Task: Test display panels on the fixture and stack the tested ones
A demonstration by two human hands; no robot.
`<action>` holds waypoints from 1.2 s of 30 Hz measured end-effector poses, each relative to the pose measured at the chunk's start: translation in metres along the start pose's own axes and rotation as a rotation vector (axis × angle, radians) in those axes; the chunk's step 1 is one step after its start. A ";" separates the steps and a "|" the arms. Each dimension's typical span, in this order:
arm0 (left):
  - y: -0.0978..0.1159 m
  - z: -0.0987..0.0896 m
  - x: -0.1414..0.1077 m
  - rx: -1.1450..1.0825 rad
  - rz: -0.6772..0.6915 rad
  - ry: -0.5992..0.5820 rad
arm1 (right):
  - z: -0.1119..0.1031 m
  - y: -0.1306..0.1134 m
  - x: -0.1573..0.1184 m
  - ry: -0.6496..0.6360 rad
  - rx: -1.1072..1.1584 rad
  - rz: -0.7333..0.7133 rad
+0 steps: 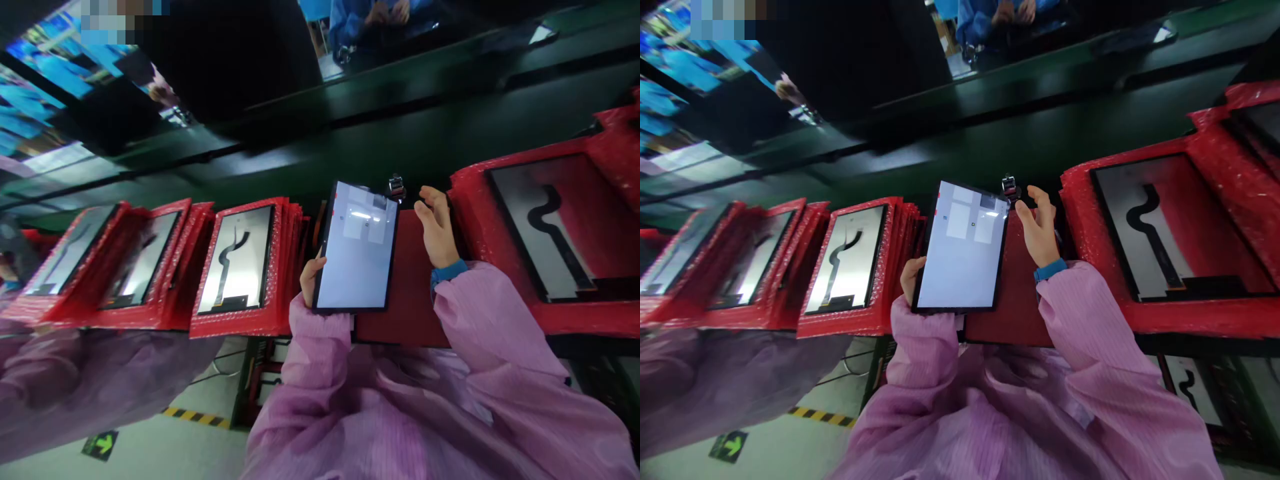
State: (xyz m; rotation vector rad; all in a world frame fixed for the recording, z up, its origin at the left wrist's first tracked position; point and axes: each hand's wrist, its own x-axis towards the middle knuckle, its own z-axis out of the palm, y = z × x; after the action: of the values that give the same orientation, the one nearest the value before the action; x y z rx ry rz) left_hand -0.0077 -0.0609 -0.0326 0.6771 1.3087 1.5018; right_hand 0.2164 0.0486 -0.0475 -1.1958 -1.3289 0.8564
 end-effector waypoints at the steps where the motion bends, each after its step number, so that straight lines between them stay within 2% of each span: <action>1: 0.009 0.005 -0.004 -0.030 -0.019 -0.023 | 0.000 0.003 0.002 -0.003 0.059 0.028; 4: 0.035 0.024 -0.021 -0.086 -0.098 -0.091 | 0.004 0.009 0.005 -0.059 0.149 0.057; 8: 0.049 0.044 -0.035 -0.084 -0.121 -0.156 | 0.009 0.010 0.001 -0.193 -0.005 -0.025; 10: 0.048 0.048 -0.038 -0.069 -0.120 -0.152 | 0.011 0.008 -0.002 -0.257 -0.090 -0.067; 13: 0.045 0.049 -0.041 -0.090 -0.114 -0.120 | 0.012 0.007 -0.002 -0.285 -0.116 -0.101; 18: 0.045 0.048 -0.046 -0.083 -0.131 -0.086 | 0.009 0.005 0.003 -0.209 0.070 -0.081; 21: 0.044 0.057 -0.051 -0.083 -0.141 -0.079 | 0.006 0.002 0.003 -0.186 0.131 -0.054; 26: 0.033 0.083 -0.054 -0.092 -0.116 -0.197 | 0.004 -0.012 -0.002 -0.245 0.191 -0.132; 29: 0.025 0.094 -0.059 -0.075 -0.087 -0.260 | 0.002 -0.027 0.001 -0.325 0.186 -0.179; 31: 0.022 0.096 -0.063 -0.036 -0.050 -0.307 | 0.002 -0.038 0.005 -0.365 0.148 -0.205; 33: 0.025 0.092 -0.063 0.065 0.007 -0.388 | 0.003 -0.047 0.009 -0.352 0.085 -0.225; 35: 0.035 0.081 -0.050 0.282 0.106 -0.486 | 0.004 -0.052 0.012 -0.315 0.028 -0.241; 36: 0.041 0.073 -0.039 0.463 0.156 -0.499 | 0.005 -0.053 0.013 -0.298 0.013 -0.246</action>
State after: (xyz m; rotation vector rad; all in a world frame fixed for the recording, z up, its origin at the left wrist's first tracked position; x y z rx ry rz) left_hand 0.0576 -0.0646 0.0323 1.3809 1.2296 1.0451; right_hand 0.2043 0.0496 0.0056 -0.8930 -1.6699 0.8845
